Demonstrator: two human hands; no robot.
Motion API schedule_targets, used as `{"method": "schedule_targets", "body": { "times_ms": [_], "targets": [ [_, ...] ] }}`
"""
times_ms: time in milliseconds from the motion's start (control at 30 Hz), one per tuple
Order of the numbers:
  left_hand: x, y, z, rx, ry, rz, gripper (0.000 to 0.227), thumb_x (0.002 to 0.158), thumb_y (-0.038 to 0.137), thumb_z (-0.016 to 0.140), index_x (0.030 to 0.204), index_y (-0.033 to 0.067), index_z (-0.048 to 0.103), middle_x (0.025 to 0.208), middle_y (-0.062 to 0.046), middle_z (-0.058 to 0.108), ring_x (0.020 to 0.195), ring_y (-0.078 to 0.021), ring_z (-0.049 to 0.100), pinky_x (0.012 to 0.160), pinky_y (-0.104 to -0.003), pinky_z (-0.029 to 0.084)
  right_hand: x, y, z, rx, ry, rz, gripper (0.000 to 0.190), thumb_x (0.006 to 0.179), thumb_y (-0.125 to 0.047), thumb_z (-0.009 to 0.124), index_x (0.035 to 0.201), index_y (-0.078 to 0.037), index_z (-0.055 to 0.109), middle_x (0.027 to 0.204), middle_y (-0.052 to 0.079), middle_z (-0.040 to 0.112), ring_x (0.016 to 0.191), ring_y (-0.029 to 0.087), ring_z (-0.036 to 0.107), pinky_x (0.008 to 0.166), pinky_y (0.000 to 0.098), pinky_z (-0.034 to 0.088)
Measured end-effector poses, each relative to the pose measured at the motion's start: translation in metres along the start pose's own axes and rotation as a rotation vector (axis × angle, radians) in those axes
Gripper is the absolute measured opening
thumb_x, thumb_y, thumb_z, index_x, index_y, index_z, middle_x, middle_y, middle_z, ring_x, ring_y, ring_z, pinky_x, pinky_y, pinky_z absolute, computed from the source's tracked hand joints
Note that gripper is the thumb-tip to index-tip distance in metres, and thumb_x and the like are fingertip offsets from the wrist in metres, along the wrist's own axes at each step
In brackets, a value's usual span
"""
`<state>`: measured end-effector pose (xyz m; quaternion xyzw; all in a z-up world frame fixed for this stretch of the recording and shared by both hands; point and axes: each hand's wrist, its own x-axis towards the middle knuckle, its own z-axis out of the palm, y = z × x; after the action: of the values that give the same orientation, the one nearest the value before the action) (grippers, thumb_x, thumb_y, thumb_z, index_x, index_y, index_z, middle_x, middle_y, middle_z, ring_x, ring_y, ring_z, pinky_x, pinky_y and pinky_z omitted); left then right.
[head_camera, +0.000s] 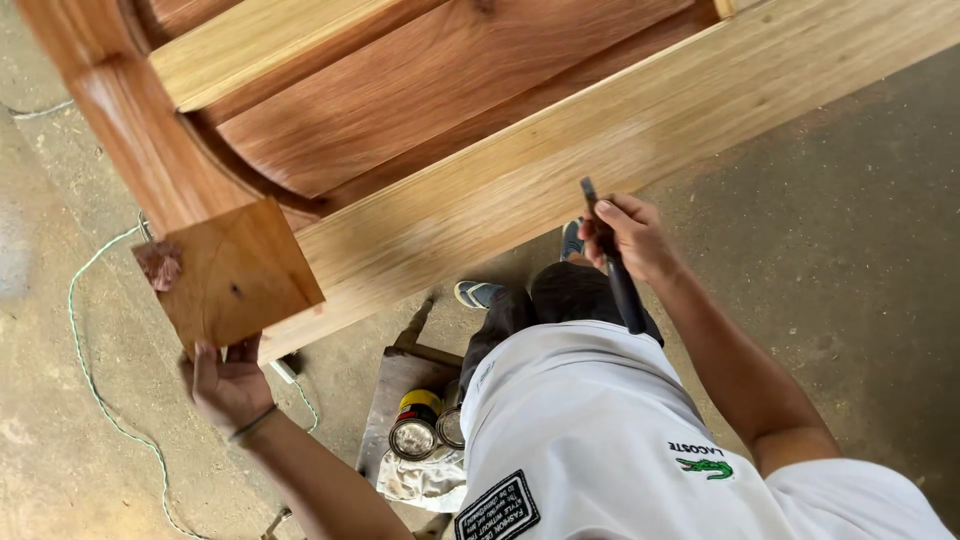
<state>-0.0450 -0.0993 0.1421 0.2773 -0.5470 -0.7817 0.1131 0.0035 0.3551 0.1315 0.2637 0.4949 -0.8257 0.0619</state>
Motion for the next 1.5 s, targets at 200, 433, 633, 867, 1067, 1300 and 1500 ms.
{"method": "schedule_targets", "body": {
  "times_ms": [200,433,633,867,1067,1300,1500],
  "targets": [
    [-0.023,-0.065,0.008,-0.087,0.035,-0.119,0.031,0.075,0.039,0.059,0.1,0.0198,0.056,0.097,0.002,0.06,0.091,-0.0139,0.059,0.081,-0.03,0.054,0.036,-0.029,-0.039,0.142,-0.029,0.063,0.015,0.085,-0.009,0.044,0.077,0.002,0.05,0.072,0.024,0.058,0.049,0.03,0.06,0.036,0.0379,0.051],
    [-0.095,-0.116,0.157,-0.18,0.063,-0.151,0.023,0.077,0.035,0.053,0.094,0.0193,0.058,0.095,-0.002,0.061,0.088,-0.0217,0.06,0.075,-0.034,0.052,0.074,-0.102,-0.176,0.104,0.001,0.058,0.015,0.088,-0.013,0.042,0.079,-0.005,0.05,0.086,0.018,0.061,0.07,0.03,0.063,0.048,0.0432,0.053],
    [-0.138,-0.166,0.216,-0.111,-0.023,-0.203,0.027,0.076,0.041,0.055,0.093,0.0208,0.058,0.089,-0.005,0.062,0.082,-0.021,0.06,0.072,-0.035,0.05,0.093,-0.156,-0.28,0.031,0.085,-0.042,0.021,0.093,-0.017,0.037,0.078,-0.009,0.05,0.093,0.013,0.061,0.08,0.027,0.063,0.059,0.0426,0.053],
    [-0.161,-0.165,0.276,-0.172,-0.038,-0.298,0.031,0.081,0.035,0.048,0.099,0.0112,0.057,0.094,-0.009,0.061,0.084,-0.0253,0.06,0.071,-0.036,0.05,0.104,-0.163,-0.308,0.123,0.058,-0.056,0.021,0.093,-0.017,0.036,0.08,-0.008,0.051,0.096,0.016,0.06,0.081,0.029,0.063,0.054,0.0416,0.054],
    [-0.147,-0.18,0.322,-0.176,-0.098,-0.308,0.031,0.081,0.032,0.048,0.1,0.0085,0.057,0.095,-0.013,0.06,0.083,-0.0289,0.06,0.072,-0.038,0.049,0.112,-0.159,-0.322,0.163,0.052,-0.05,0.019,0.091,-0.014,0.038,0.081,-0.004,0.05,0.094,0.02,0.059,0.075,0.03,0.063,0.049,0.0425,0.053],
    [-0.113,-0.199,0.382,-0.162,-0.09,-0.343,0.036,0.078,0.035,0.053,0.101,0.0068,0.057,0.094,-0.013,0.061,0.081,-0.0273,0.062,0.071,-0.038,0.051,0.113,-0.175,-0.336,0.164,0.152,-0.055,0.019,0.09,-0.012,0.04,0.079,-0.001,0.051,0.088,0.021,0.06,0.066,0.03,0.063,0.044,0.0398,0.053],
    [-0.106,-0.194,0.458,-0.163,-0.061,-0.351,0.033,0.077,0.033,0.057,0.095,0.0046,0.058,0.088,-0.014,0.062,0.076,-0.0264,0.062,0.067,-0.037,0.051,0.121,-0.202,-0.364,0.188,0.251,-0.068,0.02,0.092,-0.015,0.039,0.083,-0.005,0.053,0.091,0.017,0.061,0.07,0.028,0.063,0.048,0.0386,0.054]
  ]
}}
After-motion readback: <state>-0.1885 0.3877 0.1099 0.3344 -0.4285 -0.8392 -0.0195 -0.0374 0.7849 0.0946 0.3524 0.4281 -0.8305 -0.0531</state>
